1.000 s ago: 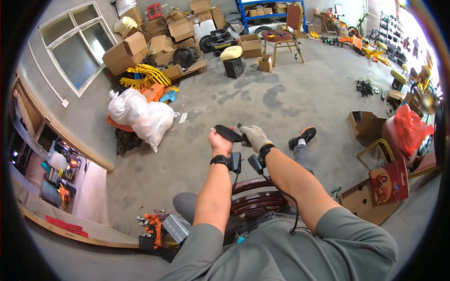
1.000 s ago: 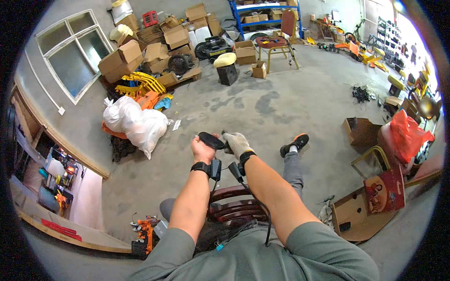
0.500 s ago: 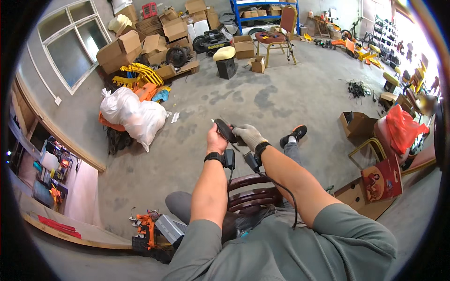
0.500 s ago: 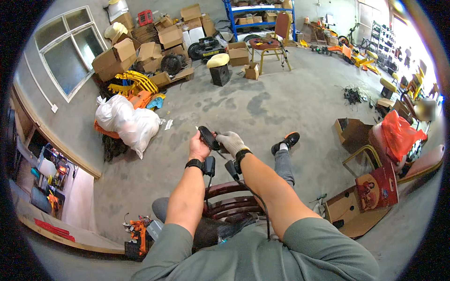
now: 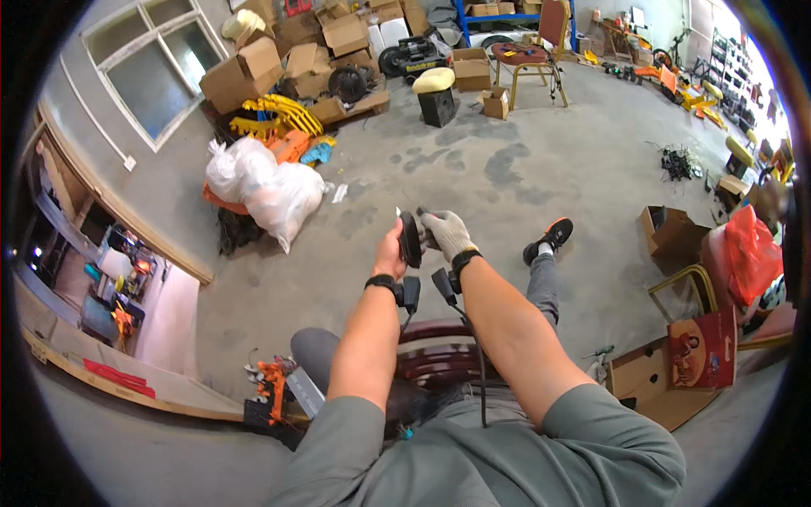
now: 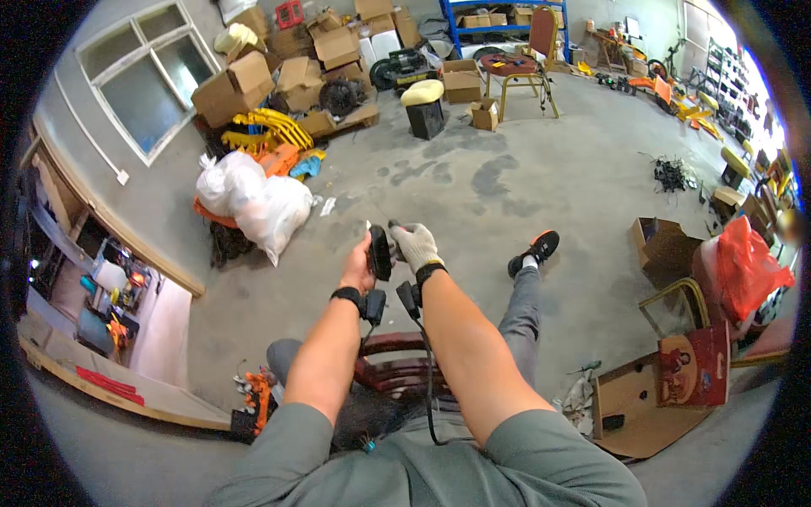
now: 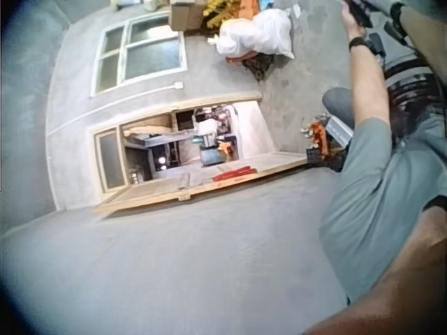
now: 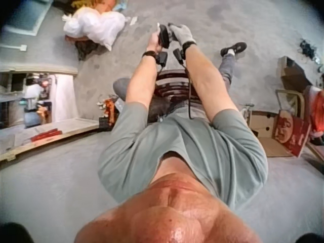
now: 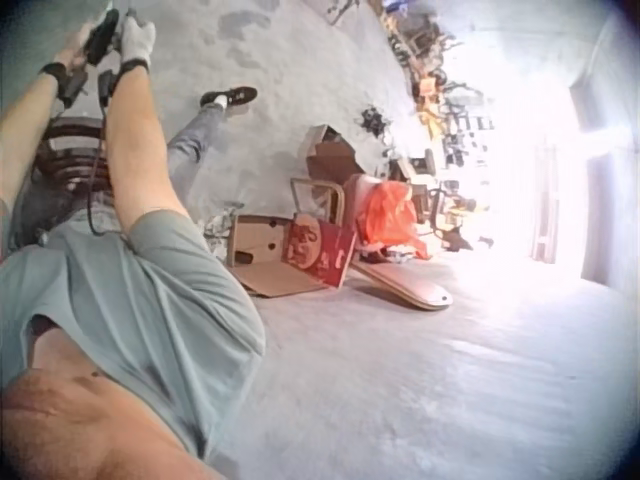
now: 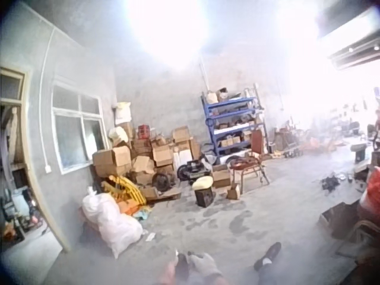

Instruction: Using a screwdriver to repair or assemble a small motor component while sitting in a workshop.

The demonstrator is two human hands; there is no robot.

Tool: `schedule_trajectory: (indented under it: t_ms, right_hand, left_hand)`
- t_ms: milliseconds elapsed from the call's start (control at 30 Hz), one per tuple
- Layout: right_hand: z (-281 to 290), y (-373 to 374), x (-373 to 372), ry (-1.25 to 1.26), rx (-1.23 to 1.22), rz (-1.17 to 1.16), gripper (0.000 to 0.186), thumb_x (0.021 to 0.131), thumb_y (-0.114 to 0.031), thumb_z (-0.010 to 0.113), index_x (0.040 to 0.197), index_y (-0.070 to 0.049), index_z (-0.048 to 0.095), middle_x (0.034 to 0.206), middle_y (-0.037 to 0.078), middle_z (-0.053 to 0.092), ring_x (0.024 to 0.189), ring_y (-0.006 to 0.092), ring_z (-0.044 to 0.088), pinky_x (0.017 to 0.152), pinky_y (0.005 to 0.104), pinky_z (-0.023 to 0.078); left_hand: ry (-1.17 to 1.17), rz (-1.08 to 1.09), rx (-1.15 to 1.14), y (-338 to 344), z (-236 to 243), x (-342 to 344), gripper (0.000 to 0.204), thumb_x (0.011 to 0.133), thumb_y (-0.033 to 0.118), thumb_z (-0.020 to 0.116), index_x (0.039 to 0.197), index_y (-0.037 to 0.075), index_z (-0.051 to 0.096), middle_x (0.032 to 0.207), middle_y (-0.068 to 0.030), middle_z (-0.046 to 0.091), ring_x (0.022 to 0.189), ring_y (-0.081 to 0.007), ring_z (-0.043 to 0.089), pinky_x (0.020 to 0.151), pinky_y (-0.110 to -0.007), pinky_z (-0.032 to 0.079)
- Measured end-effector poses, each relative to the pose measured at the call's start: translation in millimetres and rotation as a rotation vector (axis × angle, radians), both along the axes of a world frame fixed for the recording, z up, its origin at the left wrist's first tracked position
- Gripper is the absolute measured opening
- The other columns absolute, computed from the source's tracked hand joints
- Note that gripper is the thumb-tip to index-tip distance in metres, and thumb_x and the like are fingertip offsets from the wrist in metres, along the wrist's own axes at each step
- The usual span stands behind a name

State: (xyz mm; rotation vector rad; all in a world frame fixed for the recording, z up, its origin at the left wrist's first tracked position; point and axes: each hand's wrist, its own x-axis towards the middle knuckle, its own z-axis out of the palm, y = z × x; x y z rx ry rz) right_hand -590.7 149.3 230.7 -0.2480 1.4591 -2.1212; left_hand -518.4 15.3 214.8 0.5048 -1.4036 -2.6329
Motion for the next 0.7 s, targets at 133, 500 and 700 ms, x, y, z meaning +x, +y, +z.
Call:
schedule_trajectory:
  t_ms: [133,500,700]
  right_hand:
    - [8.4,8.6,1.2,-0.083,0.056,-0.065,0.041,0.081,-0.020,0.065,0.109,0.009,0.055,0.074,0.012,0.063,0.055,0.0154,0.061,0.051,0.0262,0.051]
    - [17.3,18.2,-5.6,-0.022,0.079,-0.155,0.042,0.077,-0.015,0.065,0.112,0.006,0.058,0.071,0.009,0.060,0.056,0.0142,0.057,0.052,0.0274,0.047]
    - [3.8,13.7,-6.0,0.074,0.191,-0.281,0.043,0.076,-0.016,0.067,0.110,0.008,0.054,0.080,0.012,0.063,0.059,0.0156,0.060,0.052,0.0285,0.051]
  left_hand:
    - [-0.074,-0.040,0.048,5.6,6.7,1.8,0.053,0.096,0.047,0.038,0.108,-0.001,0.059,0.093,-0.0153,0.066,0.078,-0.0278,0.066,0.068,-0.039,0.055]
    - [0.074,-0.028,0.116,15.9,20.1,2.0,0.047,0.095,0.036,0.031,0.110,0.000,0.057,0.095,-0.0180,0.065,0.081,-0.0305,0.065,0.072,-0.043,0.055]
    - [0.066,-0.108,0.055,8.2,43.5,-21.5,0.047,0.096,0.036,0.032,0.109,-0.002,0.056,0.090,-0.0170,0.066,0.080,-0.0289,0.065,0.073,-0.041,0.055]
